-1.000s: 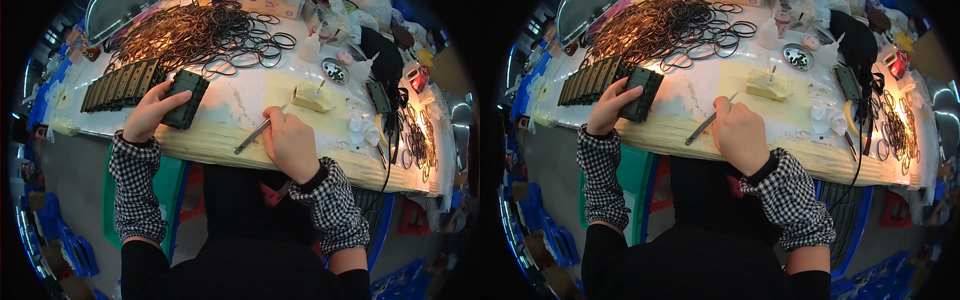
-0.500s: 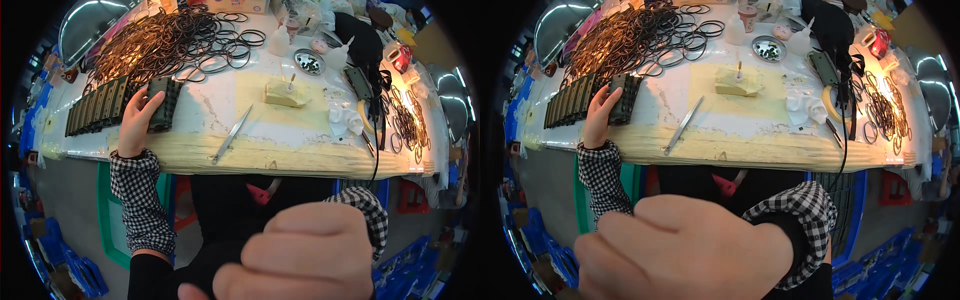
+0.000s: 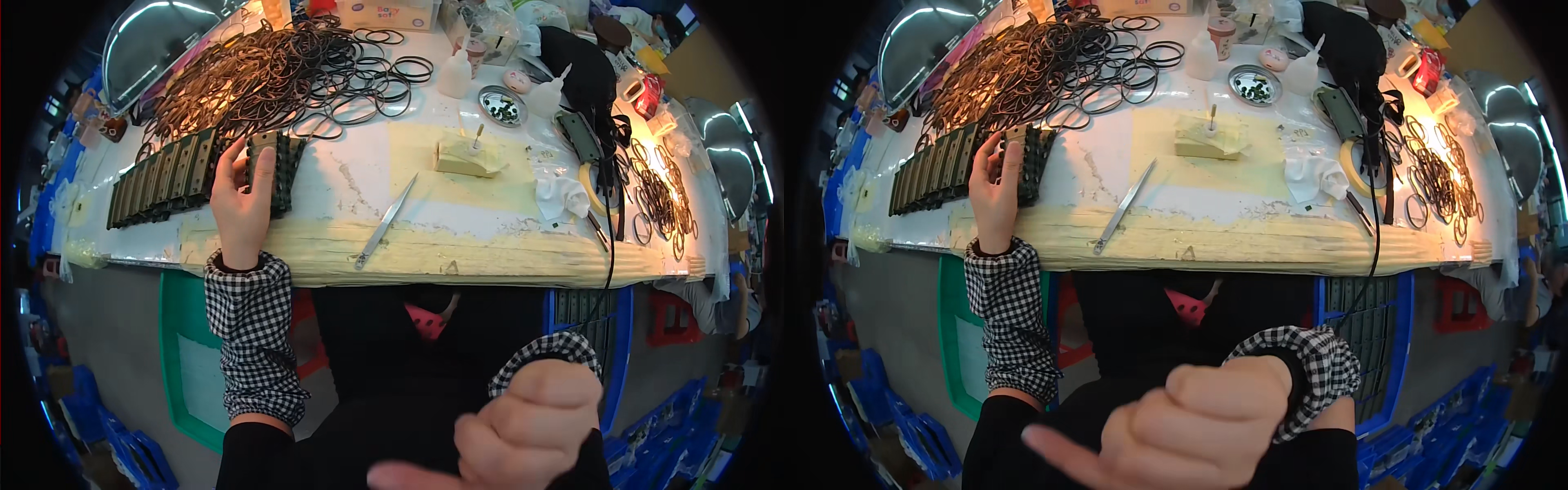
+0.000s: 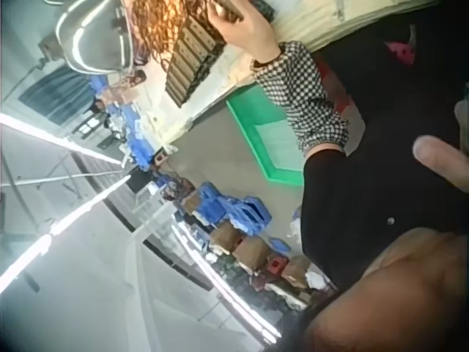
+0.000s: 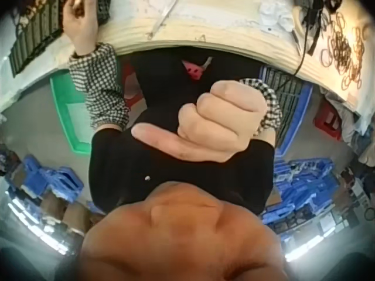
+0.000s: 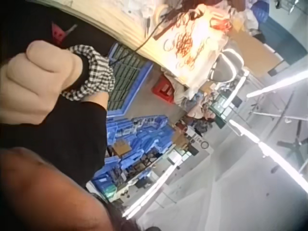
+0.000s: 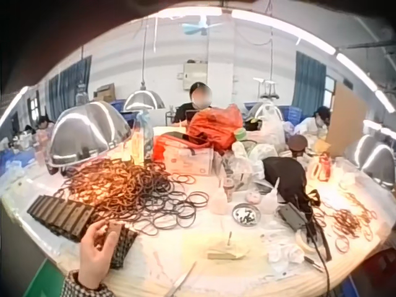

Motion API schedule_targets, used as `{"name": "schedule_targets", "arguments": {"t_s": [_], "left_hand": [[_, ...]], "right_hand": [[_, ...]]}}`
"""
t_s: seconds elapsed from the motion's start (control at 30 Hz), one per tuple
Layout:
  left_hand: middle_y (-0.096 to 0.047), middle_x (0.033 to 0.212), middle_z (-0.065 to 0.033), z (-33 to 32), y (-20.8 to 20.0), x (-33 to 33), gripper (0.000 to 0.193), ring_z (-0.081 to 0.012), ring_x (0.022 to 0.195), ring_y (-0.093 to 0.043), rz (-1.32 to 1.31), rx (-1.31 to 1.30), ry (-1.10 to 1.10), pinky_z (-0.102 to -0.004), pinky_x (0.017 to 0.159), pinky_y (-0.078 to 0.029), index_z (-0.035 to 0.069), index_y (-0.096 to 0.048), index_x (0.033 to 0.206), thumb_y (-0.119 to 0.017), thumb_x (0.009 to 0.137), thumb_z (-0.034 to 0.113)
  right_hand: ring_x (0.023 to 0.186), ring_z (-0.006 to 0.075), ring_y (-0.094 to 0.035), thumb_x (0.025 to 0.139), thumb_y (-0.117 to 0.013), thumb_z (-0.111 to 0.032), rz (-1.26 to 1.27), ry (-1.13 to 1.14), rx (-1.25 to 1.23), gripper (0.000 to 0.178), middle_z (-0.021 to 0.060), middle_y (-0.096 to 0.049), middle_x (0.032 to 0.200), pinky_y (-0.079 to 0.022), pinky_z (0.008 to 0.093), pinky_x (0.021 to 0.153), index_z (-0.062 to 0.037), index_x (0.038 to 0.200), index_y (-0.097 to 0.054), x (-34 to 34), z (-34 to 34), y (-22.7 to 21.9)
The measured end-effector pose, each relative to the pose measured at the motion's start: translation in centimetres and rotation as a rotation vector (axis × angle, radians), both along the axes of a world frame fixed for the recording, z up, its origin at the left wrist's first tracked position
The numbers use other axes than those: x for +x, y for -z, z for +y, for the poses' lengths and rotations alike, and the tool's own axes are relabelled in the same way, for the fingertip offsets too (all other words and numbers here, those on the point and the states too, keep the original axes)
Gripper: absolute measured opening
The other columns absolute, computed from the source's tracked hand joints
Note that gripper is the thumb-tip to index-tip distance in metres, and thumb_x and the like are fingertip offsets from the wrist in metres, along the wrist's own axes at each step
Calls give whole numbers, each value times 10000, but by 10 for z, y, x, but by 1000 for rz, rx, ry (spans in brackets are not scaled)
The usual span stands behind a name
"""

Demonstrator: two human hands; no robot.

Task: Assembling small green plastic toy components using wires and assembly tools.

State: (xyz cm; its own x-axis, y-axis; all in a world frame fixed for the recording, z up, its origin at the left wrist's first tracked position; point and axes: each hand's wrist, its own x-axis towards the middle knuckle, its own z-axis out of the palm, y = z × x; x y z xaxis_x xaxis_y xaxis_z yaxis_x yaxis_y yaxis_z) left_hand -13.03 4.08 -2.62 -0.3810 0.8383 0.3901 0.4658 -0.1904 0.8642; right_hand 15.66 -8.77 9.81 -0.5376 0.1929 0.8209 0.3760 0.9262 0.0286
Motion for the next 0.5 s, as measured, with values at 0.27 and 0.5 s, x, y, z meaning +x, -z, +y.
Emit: {"name": "schedule_targets", "arguments": {"t_s": [0.27,0.5], "left_hand": [[-643,937,-127,-1,-16,17,627,-191,853,-613,231,23,-45,-297,774,-492,-33,-543,1208,-750,801,398],[-635,1046,-210,-1,-7,17,694,-305,931,-645,331,88,-19,-372,805,-509,-57,-444,1282,-761,768,285]], "right_hand": [[518,177,-519,750,-708,-138,-176,163,-270,205,3,-504,621,-398,306,479,-77,938,-652,22,89,100],[546,222,-568,774,-697,-154,-62,233,-349,124,41,-577,645,-435,320,496,-82,784,-597,20,96,103]]}}
